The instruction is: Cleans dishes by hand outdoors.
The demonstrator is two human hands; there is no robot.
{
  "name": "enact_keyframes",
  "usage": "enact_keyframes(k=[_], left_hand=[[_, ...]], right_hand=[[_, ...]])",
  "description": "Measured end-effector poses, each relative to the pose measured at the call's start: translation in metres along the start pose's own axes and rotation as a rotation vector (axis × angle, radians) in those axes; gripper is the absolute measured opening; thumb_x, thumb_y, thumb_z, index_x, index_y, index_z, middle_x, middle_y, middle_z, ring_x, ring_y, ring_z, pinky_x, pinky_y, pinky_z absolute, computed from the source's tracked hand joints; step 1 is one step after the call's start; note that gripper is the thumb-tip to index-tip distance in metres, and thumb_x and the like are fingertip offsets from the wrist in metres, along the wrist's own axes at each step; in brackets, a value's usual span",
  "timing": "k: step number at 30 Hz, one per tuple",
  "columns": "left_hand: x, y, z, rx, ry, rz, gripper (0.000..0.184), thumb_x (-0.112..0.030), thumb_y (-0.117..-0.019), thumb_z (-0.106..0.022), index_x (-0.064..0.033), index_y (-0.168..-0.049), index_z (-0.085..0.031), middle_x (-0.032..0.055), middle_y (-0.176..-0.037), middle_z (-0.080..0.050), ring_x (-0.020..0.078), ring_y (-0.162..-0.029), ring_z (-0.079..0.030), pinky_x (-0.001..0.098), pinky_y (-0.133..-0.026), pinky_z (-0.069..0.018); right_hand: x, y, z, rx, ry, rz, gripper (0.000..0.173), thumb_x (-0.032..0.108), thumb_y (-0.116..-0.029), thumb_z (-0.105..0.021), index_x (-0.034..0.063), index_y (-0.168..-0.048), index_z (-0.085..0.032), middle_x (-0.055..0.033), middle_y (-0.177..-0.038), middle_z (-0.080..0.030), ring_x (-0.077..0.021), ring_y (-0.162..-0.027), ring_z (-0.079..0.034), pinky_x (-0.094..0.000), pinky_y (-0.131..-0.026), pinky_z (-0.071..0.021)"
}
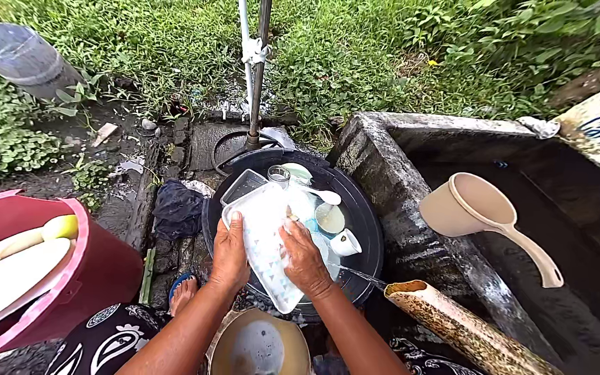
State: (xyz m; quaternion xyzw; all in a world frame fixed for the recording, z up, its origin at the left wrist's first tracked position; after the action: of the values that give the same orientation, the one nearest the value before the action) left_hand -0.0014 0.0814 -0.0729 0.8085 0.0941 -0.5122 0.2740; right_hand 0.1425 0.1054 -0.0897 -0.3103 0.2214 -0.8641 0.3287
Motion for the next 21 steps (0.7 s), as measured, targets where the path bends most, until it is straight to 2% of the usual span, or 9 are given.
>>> enact_keyframes(k=[3, 5, 8, 10, 12, 14, 18, 20, 21], left_hand=[[-0.005, -0.004, 0.001, -0.069, 0.023, 0.003, 0.047, -0.038, -0.1118, -0.033, -0.0116, -0.151, -0.034, 0.0133, -0.123, -0.062, 0.0192, -0.107, -0.066, 0.0405, -0.092, -0.0559], [-0.006, -0.004, 0.001, -0.075, 0.008, 0.016, 0.047, -0.038, -0.1118, -0.034, -0.0132, -0.152, -0.032, 0.0131, -0.127, -0.06, 0.0193, -0.111, -0.064, 0.041, -0.094, -0.0545], [-0.002, -0.005, 0.0, -0.086, 0.015, 0.078, 0.047, -0.037, -0.1114, -0.036, -0.0163, -0.154, -0.029, 0.0151, -0.128, -0.059, 0.0233, -0.111, -0.064, 0.0446, -0.092, -0.0542], [0.0, -0.007, 0.0, -0.091, 0.032, 0.135, 0.048, -0.031, -0.1117, -0.038, -0.0212, -0.156, -0.023, 0.0169, -0.125, -0.059, 0.0256, -0.103, -0.066, 0.0436, -0.082, -0.0568], [0.001, -0.009, 0.0, -0.079, 0.019, 0.173, 0.054, -0.02, -0.1091, -0.048, -0.0255, -0.156, -0.023, 0.0184, -0.12, -0.06, 0.0278, -0.092, -0.067, 0.0424, -0.071, -0.0571], [-0.001, -0.011, 0.0, 0.005, -0.041, 0.144, 0.064, -0.015, -0.1038, -0.056, -0.0235, -0.158, -0.022, 0.0181, -0.126, -0.058, 0.0273, -0.099, -0.065, 0.0424, -0.078, -0.0561], [-0.004, -0.012, 0.002, 0.203, -0.316, 0.004, 0.062, -0.041, -0.1023, -0.054, -0.013, -0.153, -0.034, 0.0184, -0.14, -0.053, 0.0288, -0.123, -0.053, 0.0504, -0.099, -0.0438], [-0.003, -0.012, 0.003, 0.308, -0.412, -0.08, 0.057, -0.045, -0.0984, -0.057, -0.0109, -0.142, -0.044, 0.0111, -0.117, -0.063, 0.0201, -0.102, -0.064, 0.0423, -0.088, -0.0535], [-0.003, -0.01, 0.001, 0.38, -0.368, -0.088, 0.046, -0.036, -0.0991, -0.06, -0.0095, -0.135, -0.048, 0.0078, -0.107, -0.067, 0.0159, -0.092, -0.067, 0.036, -0.082, -0.057]], right_hand=[[0.039, 0.034, -0.001, 0.081, -0.108, 0.039, 0.05, 0.033, -0.1001, -0.047, -0.0051, -0.119, -0.072, -0.0214, -0.128, -0.068, -0.0337, -0.121, -0.066, -0.0431, -0.104, -0.0528], [0.055, 0.045, -0.001, 0.111, -0.078, 0.126, 0.059, 0.045, -0.1014, -0.047, -0.0045, -0.123, -0.07, -0.0205, -0.127, -0.069, -0.0307, -0.121, -0.067, -0.0388, -0.105, -0.0521], [0.043, 0.051, 0.0, 0.039, 0.209, 0.18, 0.029, 0.02, -0.0946, -0.059, 0.0051, -0.113, -0.076, -0.0146, -0.113, -0.074, -0.0303, -0.104, -0.073, -0.0386, -0.09, -0.059], [0.035, 0.05, 0.01, 0.007, 0.257, 0.165, 0.015, 0.009, -0.0893, -0.063, 0.0061, -0.096, -0.076, -0.0143, -0.094, -0.073, -0.0305, -0.083, -0.072, -0.0377, -0.072, -0.0602], [0.037, 0.045, 0.024, 0.025, 0.175, 0.122, 0.01, 0.007, -0.0831, -0.065, 0.0037, -0.088, -0.073, -0.0145, -0.083, -0.069, -0.0297, -0.074, -0.07, -0.0371, -0.065, -0.0588], [0.04, 0.038, 0.04, 0.047, 0.017, 0.04, 0.015, 0.01, -0.0763, -0.067, 0.0003, -0.087, -0.072, -0.015, -0.08, -0.068, -0.0285, -0.072, -0.07, -0.037, -0.063, -0.059], [0.027, 0.02, 0.084, 0.015, -0.393, -0.17, 0.024, 0.019, -0.0751, -0.076, -0.0014, -0.085, -0.068, -0.0077, -0.077, -0.069, -0.0076, -0.074, -0.067, -0.0214, -0.069, -0.0554], [0.007, 0.013, 0.107, -0.043, -0.559, -0.304, 0.024, 0.029, -0.0772, -0.078, 0.0081, -0.083, -0.068, 0.0077, -0.075, -0.067, 0.0068, -0.074, -0.063, -0.0139, -0.07, -0.0548], [-0.005, 0.01, 0.117, -0.102, -0.583, -0.345, 0.022, 0.036, -0.0796, -0.077, 0.0154, -0.08, -0.068, 0.0136, -0.072, -0.064, 0.0095, -0.07, -0.061, -0.0126, -0.066, -0.0539]])
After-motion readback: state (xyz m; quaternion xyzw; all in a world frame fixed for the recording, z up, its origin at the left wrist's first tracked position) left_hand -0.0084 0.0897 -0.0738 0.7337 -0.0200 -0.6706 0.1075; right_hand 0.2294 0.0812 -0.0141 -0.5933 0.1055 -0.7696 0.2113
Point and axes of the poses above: each hand's wrist, its own y-axis away from the middle knuckle, its own z-axis out of the back of the hand, x = y × z, the point moved 5 cm from there along -y, towards the middle knuckle
